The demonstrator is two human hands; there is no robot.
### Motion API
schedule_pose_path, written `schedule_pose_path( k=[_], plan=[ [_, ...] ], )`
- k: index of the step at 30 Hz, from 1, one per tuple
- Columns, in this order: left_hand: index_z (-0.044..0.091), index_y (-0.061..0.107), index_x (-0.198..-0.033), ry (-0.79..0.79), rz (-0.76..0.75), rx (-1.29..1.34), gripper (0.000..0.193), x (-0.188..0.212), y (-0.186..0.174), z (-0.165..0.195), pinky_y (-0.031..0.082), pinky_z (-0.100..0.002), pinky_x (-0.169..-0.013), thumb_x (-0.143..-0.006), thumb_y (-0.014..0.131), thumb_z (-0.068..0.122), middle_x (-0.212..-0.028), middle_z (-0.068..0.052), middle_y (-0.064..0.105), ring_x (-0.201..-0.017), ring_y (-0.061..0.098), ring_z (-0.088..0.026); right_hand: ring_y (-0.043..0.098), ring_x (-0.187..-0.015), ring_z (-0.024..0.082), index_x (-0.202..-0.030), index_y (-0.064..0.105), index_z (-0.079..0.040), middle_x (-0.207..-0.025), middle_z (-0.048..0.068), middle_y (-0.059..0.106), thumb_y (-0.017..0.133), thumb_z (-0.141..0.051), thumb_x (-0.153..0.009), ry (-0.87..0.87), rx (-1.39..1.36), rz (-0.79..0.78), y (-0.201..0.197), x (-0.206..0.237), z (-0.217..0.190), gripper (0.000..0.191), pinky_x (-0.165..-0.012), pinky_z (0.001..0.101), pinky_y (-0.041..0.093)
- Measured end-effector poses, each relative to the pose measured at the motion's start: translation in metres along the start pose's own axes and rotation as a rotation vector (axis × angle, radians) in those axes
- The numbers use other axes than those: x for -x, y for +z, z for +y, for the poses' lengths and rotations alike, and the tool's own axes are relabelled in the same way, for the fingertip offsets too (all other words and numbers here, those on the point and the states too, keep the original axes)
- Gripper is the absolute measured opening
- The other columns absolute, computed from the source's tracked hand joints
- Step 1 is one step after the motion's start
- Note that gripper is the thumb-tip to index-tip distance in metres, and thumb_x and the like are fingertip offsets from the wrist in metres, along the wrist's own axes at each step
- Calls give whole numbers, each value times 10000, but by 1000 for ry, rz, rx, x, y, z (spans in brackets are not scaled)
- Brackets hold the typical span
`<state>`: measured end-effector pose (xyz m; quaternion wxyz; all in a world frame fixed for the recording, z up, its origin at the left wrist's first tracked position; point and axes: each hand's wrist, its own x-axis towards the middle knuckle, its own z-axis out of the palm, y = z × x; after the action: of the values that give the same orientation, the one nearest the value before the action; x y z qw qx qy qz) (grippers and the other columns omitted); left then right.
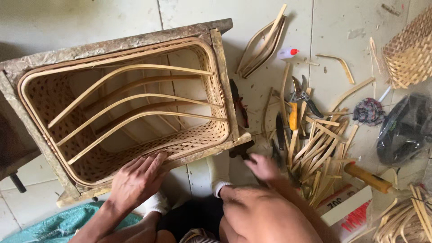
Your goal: The person sits on the floor and weaves thin bamboo strips across a rectangular woven basket frame, bending and pressing strips into place. They use pliers to trim and grip strip ends, tap strips with a hammer, and cut a strip with a knife, building up a lattice of ribs inside the basket.
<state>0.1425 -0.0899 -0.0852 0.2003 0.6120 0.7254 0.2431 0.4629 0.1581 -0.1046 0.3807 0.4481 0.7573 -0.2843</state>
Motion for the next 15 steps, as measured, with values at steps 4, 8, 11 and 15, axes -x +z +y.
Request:
schedule_pose_path(
  k=[4, 8, 11, 15],
  plan=[
    [10, 602, -1292, -18, -15, 11, 597, -1, 0, 0, 565, -371, -687, -782, 783, 262, -886, -97, 712, -744, 687, -278, 624, -586, 182, -1305, 630, 51, -851, 169, 705, 583, -72, -989, -436, -95, 602, -52, -84, 37, 342, -454, 296, 543],
    [22, 616, -1259, -23, -1, 12, 556, -4, -1, 3, 563, -366, -688, -783, 784, 255, -863, -88, 699, -749, 684, -267, 558, -1328, 360, -1322, 642, 39, -1444, 236, 596, 453, 141, -940, -614, 159, 832, -151, -158, -34, 438, -1161, 464, 456],
    [20, 621, -1231, -16, 23, 0, 544, -4, 1, 1, 562, -364, -693, -770, 780, 260, -885, -94, 700, -756, 681, -263, 425, -1412, 384, -1327, 670, -45, -1499, 229, 532, 500, 100, -918, -650, 423, 790, -182, -199, -73, 467, -1200, 496, 306],
    [24, 628, -1208, -24, 0, -2, 488, -1, 8, -5, 567, -365, -709, -809, 781, 259, -819, -74, 669, -758, 680, -256, 475, -1440, 338, -1318, 679, -41, -1495, 186, 589, 383, 93, -1069, -639, -486, 582, -191, -212, -69, 409, -1245, 484, 263]
  ],
)
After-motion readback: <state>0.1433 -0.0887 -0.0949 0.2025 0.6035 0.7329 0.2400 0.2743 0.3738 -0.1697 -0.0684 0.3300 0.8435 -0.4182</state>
